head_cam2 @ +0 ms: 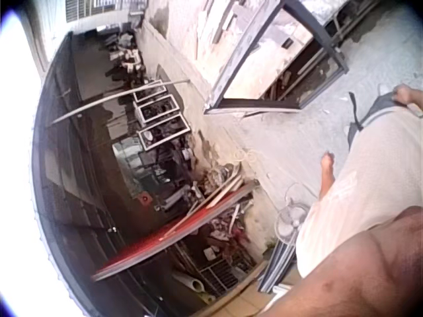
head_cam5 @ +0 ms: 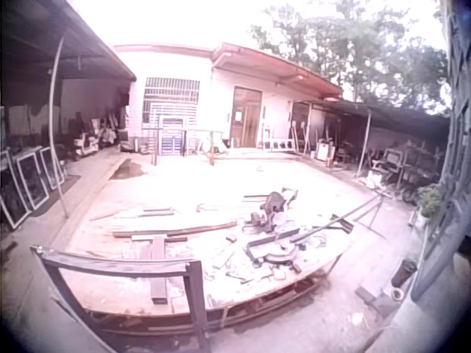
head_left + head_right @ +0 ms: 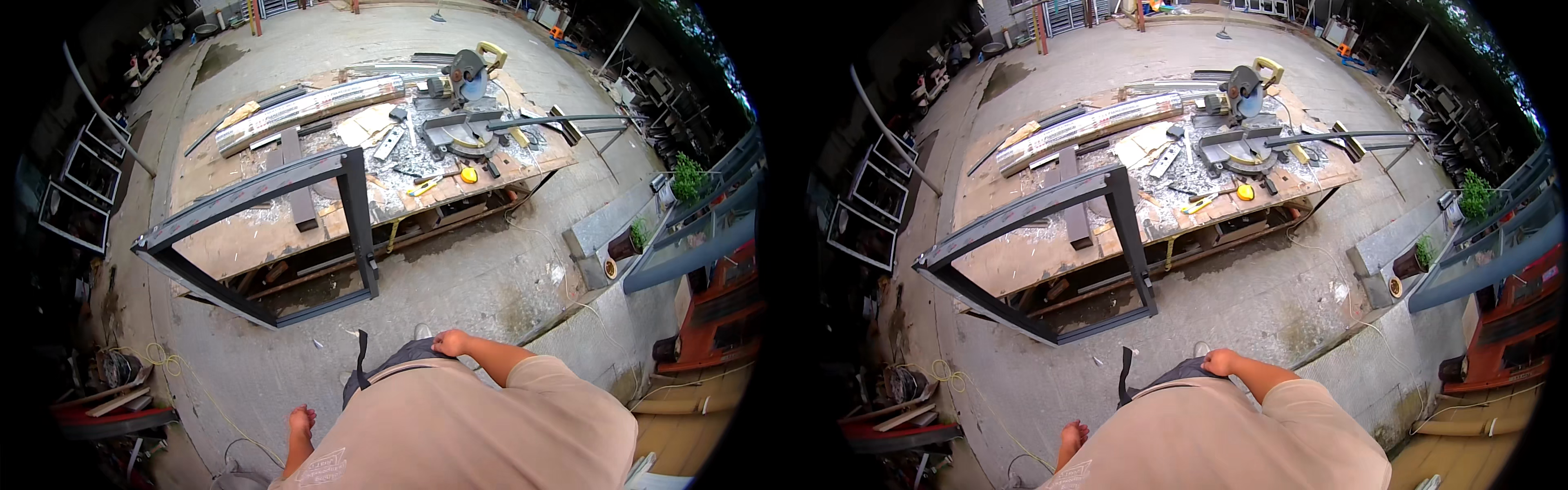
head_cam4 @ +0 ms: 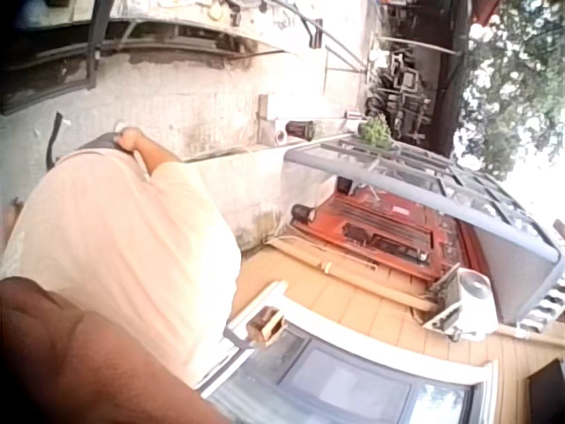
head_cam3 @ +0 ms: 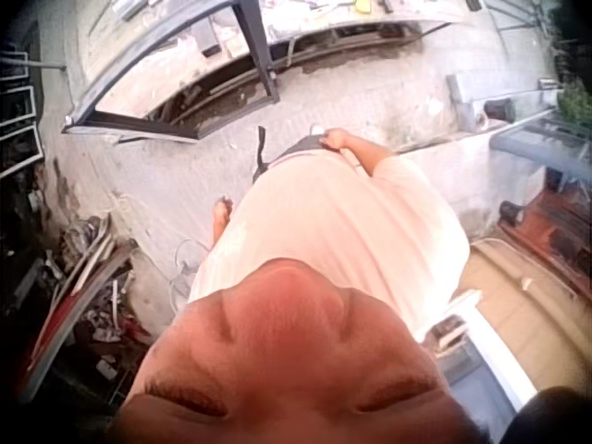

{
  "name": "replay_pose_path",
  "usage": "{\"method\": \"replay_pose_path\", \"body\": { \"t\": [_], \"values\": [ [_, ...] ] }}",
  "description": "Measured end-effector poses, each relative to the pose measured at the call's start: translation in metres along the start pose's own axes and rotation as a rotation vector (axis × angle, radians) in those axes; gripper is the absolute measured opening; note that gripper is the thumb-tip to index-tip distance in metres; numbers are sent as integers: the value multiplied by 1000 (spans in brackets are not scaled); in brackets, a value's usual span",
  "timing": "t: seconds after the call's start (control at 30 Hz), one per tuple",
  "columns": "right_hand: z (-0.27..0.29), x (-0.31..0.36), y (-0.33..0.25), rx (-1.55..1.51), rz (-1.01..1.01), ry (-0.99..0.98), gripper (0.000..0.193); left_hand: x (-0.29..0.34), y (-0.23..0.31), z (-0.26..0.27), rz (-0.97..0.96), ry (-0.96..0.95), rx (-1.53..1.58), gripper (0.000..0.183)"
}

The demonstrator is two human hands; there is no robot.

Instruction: The person measures a metal frame using a tape measure, marks a long metal rail, and then cuts the rail using a miter saw. They then check the fit of the cut rail against the frame.

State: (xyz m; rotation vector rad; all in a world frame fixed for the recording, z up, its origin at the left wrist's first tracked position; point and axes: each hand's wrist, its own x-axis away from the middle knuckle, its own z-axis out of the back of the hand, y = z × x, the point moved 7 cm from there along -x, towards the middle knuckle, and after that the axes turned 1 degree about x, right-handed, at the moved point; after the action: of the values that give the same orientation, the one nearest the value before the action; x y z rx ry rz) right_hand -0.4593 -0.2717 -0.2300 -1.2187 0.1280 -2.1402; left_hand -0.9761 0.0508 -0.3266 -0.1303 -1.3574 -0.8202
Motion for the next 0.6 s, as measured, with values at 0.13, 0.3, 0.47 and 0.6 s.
{"method": "replay_pose_path", "body": {
  "t": [0.13,0.3,0.47,0.6],
  "values": [
    [34,0,84,-124,-24,40,46,24,39,-104,-62,-72,-51,28],
    [91,18,232,-81,-239,163,46,61,91,-264,-158,-317,-304,24],
    [138,39,324,-264,-415,371,45,54,154,-339,-354,-285,-367,28],
    [129,45,360,-395,-498,434,44,71,212,-372,-245,-300,-399,31]
  ]
}}
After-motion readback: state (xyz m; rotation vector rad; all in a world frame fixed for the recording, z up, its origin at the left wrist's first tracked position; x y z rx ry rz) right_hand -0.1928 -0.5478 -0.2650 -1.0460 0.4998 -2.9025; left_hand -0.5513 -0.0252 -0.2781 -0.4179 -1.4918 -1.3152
